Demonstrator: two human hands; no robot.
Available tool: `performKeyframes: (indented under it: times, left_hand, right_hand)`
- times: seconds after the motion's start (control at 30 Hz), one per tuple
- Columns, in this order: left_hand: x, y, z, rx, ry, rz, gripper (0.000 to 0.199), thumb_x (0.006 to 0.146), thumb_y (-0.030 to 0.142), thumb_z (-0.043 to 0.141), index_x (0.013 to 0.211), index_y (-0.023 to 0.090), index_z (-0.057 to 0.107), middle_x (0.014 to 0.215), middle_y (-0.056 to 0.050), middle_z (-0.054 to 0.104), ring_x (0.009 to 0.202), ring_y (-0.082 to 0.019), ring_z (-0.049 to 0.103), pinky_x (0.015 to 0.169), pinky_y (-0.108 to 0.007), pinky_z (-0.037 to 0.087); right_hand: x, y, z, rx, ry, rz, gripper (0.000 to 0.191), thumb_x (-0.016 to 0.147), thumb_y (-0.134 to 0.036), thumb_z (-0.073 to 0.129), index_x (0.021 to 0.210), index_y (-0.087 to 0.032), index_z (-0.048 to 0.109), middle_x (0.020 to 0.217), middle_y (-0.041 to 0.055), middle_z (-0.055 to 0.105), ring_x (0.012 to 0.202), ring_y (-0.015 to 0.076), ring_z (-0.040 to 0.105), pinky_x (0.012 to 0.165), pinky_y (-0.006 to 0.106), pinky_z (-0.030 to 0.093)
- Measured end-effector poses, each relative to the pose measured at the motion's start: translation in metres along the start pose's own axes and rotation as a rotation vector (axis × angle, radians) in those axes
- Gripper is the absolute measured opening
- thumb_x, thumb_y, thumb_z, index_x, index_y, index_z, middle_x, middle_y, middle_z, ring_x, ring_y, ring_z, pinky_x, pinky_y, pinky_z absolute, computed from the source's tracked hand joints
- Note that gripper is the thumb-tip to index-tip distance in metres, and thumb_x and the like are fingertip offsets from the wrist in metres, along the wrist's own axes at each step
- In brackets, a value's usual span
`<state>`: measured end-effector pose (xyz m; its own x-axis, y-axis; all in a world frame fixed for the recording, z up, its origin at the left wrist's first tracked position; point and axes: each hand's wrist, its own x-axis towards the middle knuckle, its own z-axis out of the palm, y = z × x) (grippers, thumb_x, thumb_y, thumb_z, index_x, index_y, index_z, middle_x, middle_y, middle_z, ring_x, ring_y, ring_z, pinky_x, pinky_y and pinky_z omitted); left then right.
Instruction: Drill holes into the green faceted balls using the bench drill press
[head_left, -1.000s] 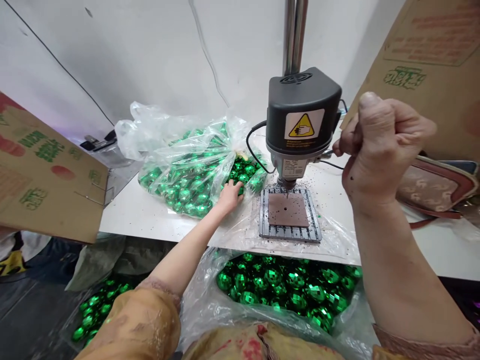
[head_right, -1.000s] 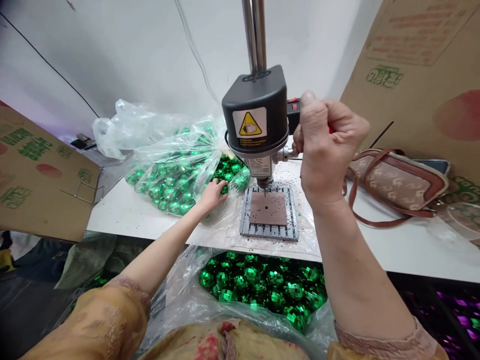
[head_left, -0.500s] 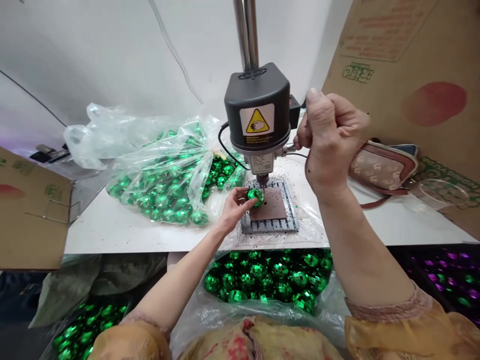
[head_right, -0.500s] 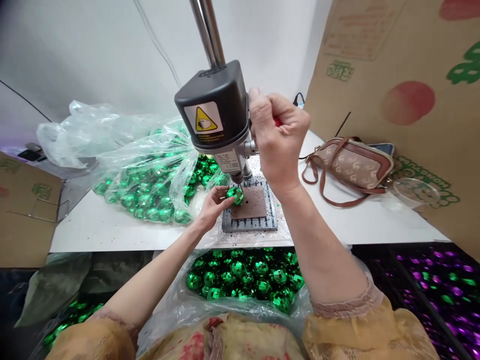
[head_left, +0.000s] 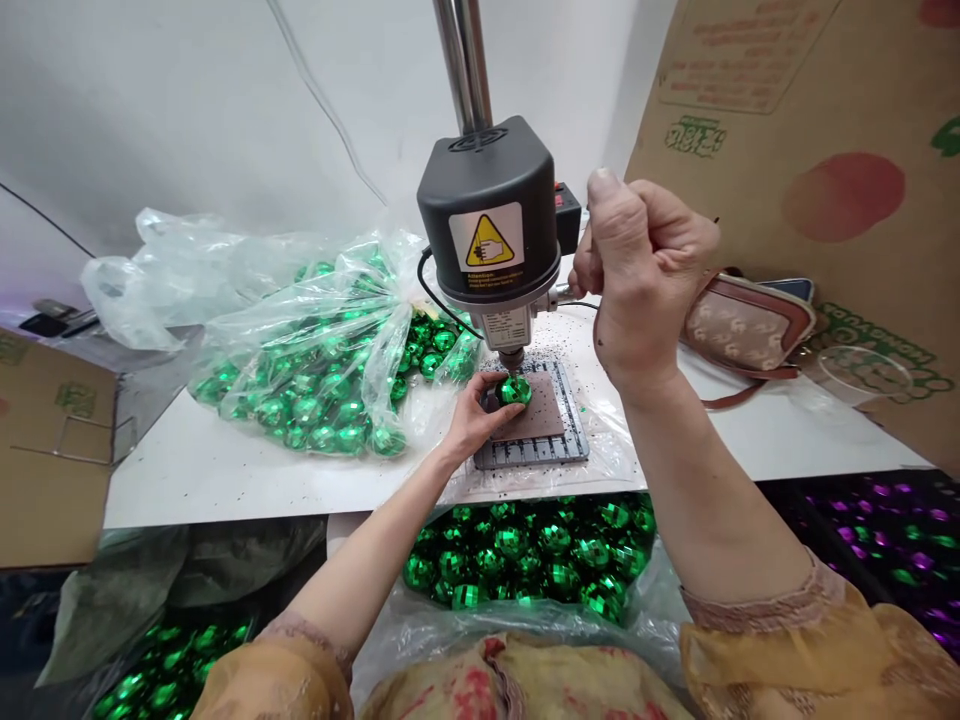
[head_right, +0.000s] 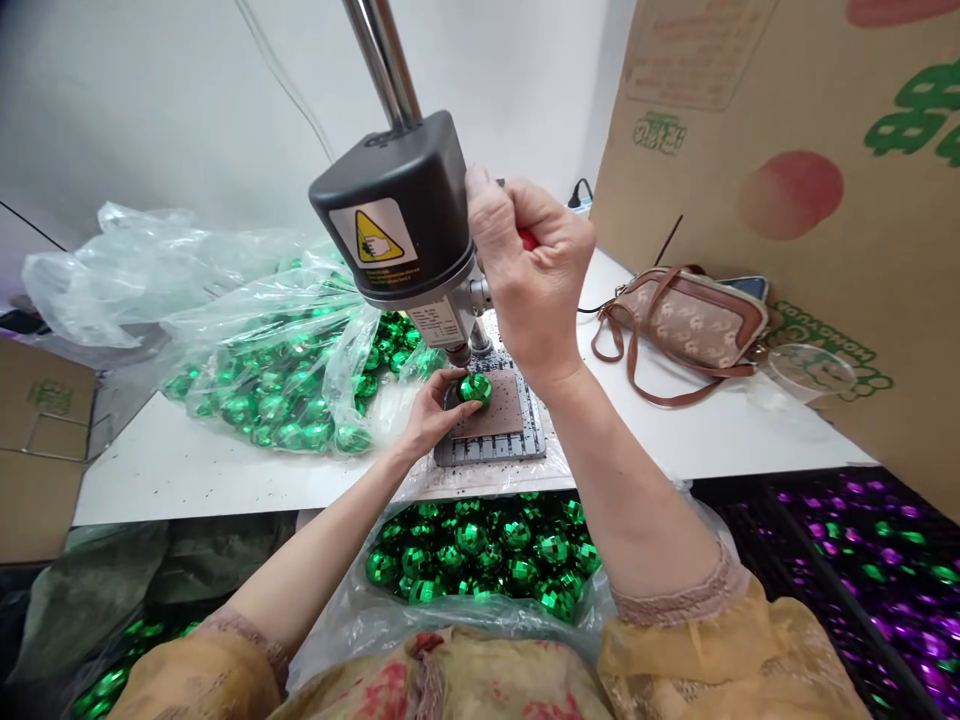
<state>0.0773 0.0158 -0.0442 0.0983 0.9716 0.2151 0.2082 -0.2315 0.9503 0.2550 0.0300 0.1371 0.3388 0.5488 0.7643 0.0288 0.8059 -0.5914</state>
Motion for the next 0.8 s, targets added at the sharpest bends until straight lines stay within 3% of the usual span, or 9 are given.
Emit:
performKeyframes:
  times: [0.17,0.43,0.67,0.8]
  left_hand:
    - [-0.004,0.0,0.011,-0.087,-0.015,-0.005,0.057,0.068,0.045,0.09,0.11,0.02,0.061,0.099,-0.006,0.072,0.097,-0.023,0.07,0.091,-0.04,0.056]
    - [-0.012,-0.001,0.022,-0.13,-0.024,0.018,0.059,0.071,0.047,0.088,0.115,0.02,0.059,0.113,-0.009,0.07,0.105,-0.023,0.068,0.097,-0.041,0.055]
    - [-0.014,-0.006,0.019,-0.133,-0.045,0.006,0.059,0.074,0.043,0.088,0.119,0.02,0.059,0.114,-0.008,0.07,0.108,-0.024,0.067,0.099,-0.04,0.053]
    - [-0.014,-0.008,0.021,-0.164,-0.045,0.014,0.059,0.073,0.04,0.088,0.12,0.02,0.058,0.116,-0.008,0.069,0.109,-0.024,0.067,0.099,-0.039,0.053]
  right_hand:
    - [0.0,-0.002,0.0,-0.009,0.006,0.021,0.06,0.086,-0.064,0.056,0.057,-0.021,0.027,0.051,-0.0051,0.025,0.045,0.0044,0.025,0.046,0.027,0.026]
    - [0.0,-0.004,0.0,-0.012,-0.001,0.008,0.057,0.093,-0.054,0.056,0.057,-0.02,0.027,0.052,-0.0053,0.025,0.043,0.003,0.027,0.045,0.025,0.026]
    - [-0.024,0.003,-0.003,-0.026,0.116,-0.069,0.056,0.094,-0.043,0.059,0.056,-0.02,0.025,0.052,-0.0044,0.024,0.045,0.0045,0.032,0.046,0.027,0.025]
    - [-0.035,0.012,-0.005,0.108,0.126,-0.193,0.056,0.094,-0.032,0.06,0.055,-0.019,0.02,0.05,-0.0054,0.018,0.041,0.0027,0.028,0.043,0.026,0.023]
